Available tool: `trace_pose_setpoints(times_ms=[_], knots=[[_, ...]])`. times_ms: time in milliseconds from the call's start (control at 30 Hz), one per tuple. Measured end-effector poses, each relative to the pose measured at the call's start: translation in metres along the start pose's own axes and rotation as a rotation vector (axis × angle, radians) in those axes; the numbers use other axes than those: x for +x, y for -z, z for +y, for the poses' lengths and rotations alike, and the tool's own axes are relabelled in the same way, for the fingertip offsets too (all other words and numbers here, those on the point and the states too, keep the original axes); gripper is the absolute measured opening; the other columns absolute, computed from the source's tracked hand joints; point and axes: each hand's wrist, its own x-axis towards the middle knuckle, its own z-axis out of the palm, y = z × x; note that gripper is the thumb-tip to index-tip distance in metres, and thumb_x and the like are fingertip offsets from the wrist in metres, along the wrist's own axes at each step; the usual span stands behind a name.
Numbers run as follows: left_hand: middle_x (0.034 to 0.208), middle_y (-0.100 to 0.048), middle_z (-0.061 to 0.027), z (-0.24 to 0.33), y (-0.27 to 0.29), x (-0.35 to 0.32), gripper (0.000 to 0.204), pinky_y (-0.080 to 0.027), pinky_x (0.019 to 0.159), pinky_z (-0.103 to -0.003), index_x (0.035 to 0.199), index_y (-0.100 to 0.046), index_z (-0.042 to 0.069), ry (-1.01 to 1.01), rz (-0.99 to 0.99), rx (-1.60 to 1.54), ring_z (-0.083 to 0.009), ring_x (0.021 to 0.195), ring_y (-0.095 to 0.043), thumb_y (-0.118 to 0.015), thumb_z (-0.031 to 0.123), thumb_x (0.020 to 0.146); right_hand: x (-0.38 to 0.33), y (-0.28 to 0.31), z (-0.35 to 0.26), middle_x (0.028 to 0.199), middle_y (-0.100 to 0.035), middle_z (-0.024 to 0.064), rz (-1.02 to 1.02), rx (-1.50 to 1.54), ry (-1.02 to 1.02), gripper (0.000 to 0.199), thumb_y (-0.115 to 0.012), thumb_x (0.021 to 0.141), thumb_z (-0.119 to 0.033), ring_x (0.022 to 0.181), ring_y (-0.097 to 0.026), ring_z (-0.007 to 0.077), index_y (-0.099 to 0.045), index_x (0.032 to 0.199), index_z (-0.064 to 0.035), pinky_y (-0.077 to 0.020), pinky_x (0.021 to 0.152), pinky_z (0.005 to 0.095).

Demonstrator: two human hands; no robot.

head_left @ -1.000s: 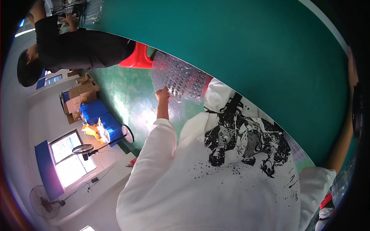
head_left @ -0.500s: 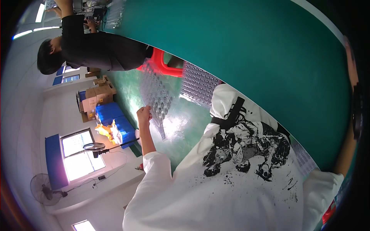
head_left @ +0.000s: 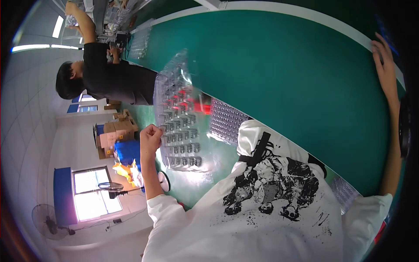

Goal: The person places plastic component trays into protective bubble wrap bags by hand at a manufacturing station.

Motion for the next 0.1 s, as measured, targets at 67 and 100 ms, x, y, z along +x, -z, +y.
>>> trace_pose_setpoints(times_ms=[67,100], knots=[[0.051,-0.041,0.0053,0.027,-0.017,0.005,0.023,-0.025,0.037,-0.02,0.064,-0.046,0.01,-0.076,-0.055,0.007,-0.0035,0.039,-0.036,-0.058,0.009,0.084,0.005,0.008,-0.021,0.14,-0.04,0.0109,-0.06,0.095,-0.072,0.031,-0.044,0.098,-0.023,0.127,-0.042,0.0282,-0.054,0.119,-0.0029,-0.0369,0.102,0.0348],[0.052,-0.044,0.0043,0.033,-0.023,0.014,0.023,-0.027,0.037,-0.02,0.066,-0.047,0.009,-0.172,-0.118,0.092,-0.0035,0.04,-0.038,-0.06,0.011,0.084,0.002,0.005,-0.014,0.144,-0.035,0.0107,0.025,0.047,0.013,0.029,-0.046,0.097,-0.021,0.129,-0.041,0.0275,-0.054,0.12,-0.0042,-0.0358,0.103,0.0338]])
